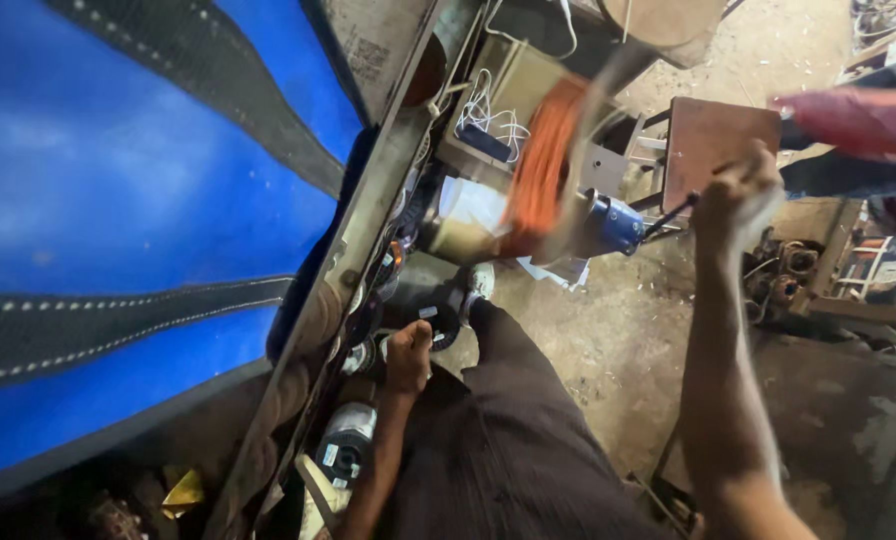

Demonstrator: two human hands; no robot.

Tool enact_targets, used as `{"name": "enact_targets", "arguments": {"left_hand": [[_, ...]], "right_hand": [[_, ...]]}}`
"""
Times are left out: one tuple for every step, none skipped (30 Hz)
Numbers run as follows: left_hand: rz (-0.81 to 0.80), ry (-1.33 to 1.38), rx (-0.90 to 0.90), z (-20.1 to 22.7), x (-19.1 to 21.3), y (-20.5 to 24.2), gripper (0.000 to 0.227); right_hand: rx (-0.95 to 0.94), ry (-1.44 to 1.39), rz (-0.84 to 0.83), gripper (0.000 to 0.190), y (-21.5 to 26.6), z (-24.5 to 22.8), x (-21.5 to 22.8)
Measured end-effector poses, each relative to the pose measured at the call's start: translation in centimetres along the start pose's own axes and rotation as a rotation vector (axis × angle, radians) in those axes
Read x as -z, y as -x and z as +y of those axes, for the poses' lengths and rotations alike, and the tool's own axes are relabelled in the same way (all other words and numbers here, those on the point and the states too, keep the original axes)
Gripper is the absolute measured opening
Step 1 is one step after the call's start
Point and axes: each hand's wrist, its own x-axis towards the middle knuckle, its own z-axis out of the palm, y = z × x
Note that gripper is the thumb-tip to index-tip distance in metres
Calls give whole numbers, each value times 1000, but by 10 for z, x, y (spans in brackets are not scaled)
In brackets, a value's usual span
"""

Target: The person operates a manual wire winding machine to wrap copper wire onto a wooden bobbin. They repeatedly crank a handle to rotate the bobbin while guiding the wire with their other hand to ensure even layers.

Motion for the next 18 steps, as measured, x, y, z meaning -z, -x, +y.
{"name": "enact_targets", "arguments": {"left_hand": [[-1, 14, 12, -3, -2, 1, 68], [15, -27, 0, -6, -2, 3, 67], [29, -69, -15, -7, -2, 3, 66], [44, -111, -31, -7, -2, 3, 65], [39, -120, -41, -5, -1, 3, 64], [34, -129, -51, -3, 0, 6, 64], [29, -137, -65, 1, 2, 6, 64], [26, -102, -61, 5, 2, 6, 62], [20, -66, -54, 8, 3, 8, 60], [15, -30, -47, 12, 3, 10, 58], [6, -34, -34, 16, 3, 9, 57], [-4, -37, -21, 19, 2, 8, 56], [-10, -44, 0, 20, 3, 12, 55], [-19, -17, 34, 21, 4, 15, 56], [-29, 11, 63, 21, 2, 12, 57], [-39, 39, 91, 21, 1, 10, 58], [-43, 51, 67, 19, 0, 8, 59], [-47, 63, 43, 16, -2, 6, 60]], "right_hand": [[-59, 49, -100, 48, -14, 18, -16], [-118, 98, -201, 50, -23, 36, -32], [-128, 218, -215, 52, -26, 53, -54], [-139, 338, -229, 54, -23, 67, -73], [-102, 314, -197, 49, -10, 81, -89], [-65, 289, -165, 45, 10, 90, -102], [-19, 352, -150, 47, 30, 94, -113], [27, 414, -136, 48, 50, 92, -115], [66, 403, -244, 40, 75, 94, -103], [106, 391, -352, 33, 104, 89, -88], [-4, 237, -389, 29, 123, 77, -74], [-113, 81, -425, 26, 139, 61, -58], [-285, -59, -448, 29, 155, 43, -38], [-457, -200, -468, 33, 167, 26, -14], [-363, -157, -410, 28, 173, 7, 8], [-269, -114, -352, 23, 176, -12, 25], [-193, -142, -315, 22, 170, -27, 42], [-116, -170, -278, 21, 162, -39, 56]]}}
